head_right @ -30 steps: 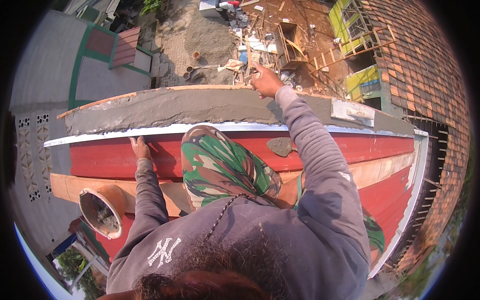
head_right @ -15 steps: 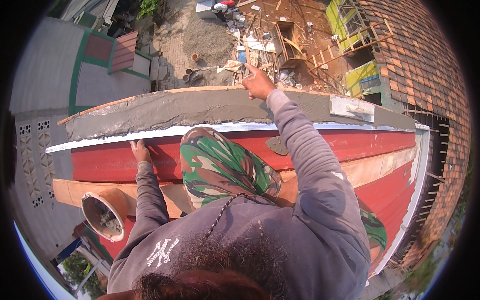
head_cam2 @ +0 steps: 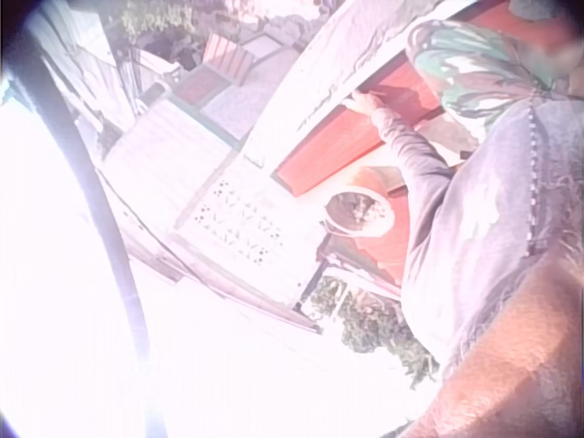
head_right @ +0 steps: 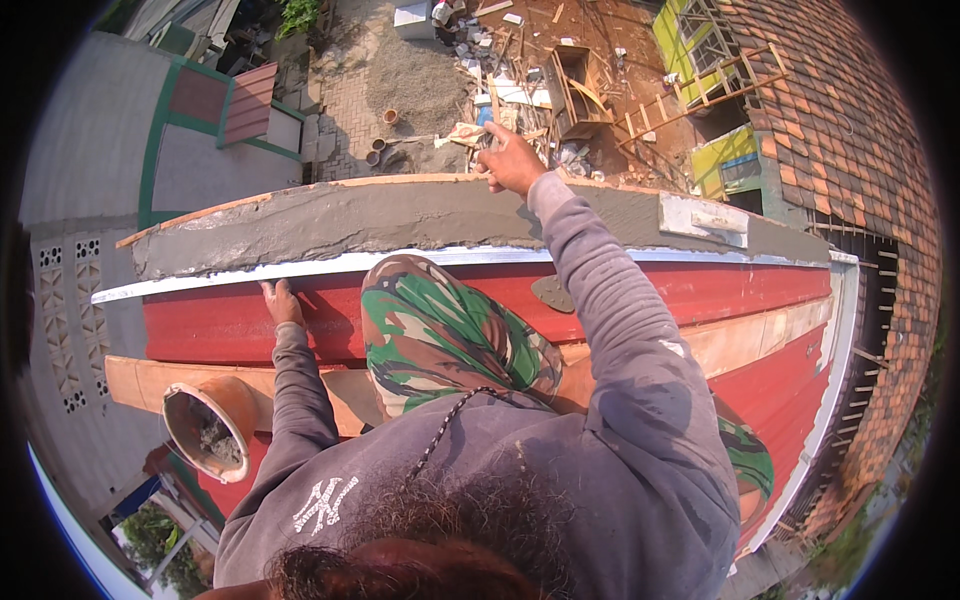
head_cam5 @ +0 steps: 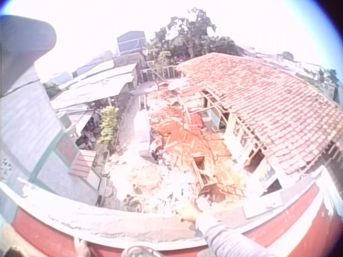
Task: The person applies cement mortar along the edge of a roof ridge using a trowel, scooping the mixture from a bucket and smoothing it into place.
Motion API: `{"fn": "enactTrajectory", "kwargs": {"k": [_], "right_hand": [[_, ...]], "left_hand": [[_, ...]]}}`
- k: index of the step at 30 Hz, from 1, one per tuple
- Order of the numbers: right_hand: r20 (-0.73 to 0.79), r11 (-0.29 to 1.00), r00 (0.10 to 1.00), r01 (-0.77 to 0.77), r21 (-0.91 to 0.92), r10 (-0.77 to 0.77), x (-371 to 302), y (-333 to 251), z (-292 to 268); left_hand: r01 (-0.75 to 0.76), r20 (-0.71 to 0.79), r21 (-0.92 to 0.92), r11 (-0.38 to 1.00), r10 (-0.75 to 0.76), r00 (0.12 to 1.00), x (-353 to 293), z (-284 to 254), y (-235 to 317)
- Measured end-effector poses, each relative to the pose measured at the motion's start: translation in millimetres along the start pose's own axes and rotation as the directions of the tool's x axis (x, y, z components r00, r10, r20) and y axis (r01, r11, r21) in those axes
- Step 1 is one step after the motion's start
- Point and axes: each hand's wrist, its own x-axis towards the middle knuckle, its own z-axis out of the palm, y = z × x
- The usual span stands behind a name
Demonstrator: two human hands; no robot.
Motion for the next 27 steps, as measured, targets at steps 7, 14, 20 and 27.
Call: {"fn": "enactTrajectory", "kwargs": {"k": [7,14,20,27], "right_hand": [[-0.003,0.998,0.999,0.041,-0.057,-0.041,-3,-13,8],[-0.039,0.946,0.973,0.211,-0.247,-0.227,-5,-35,20],[0.082,0.178,0.518,0.432,-0.884,-0.852,8,-76,44],[-0.043,0.328,0.942,0.072,-0.942,-0.332,12,-72,43]], "left_hand": [[0.027,0.004,-0.001,1.0,-0.027,1.0,2,-3,-5],[0.036,-0.001,-0.038,0.999,-0.036,0.999,-3,1,-5],[-0.046,-0.002,0.081,0.996,0.046,0.999,5,1,-13],[-0.022,-0.023,0.089,0.996,0.024,0.999,11,-1,-32]]}}
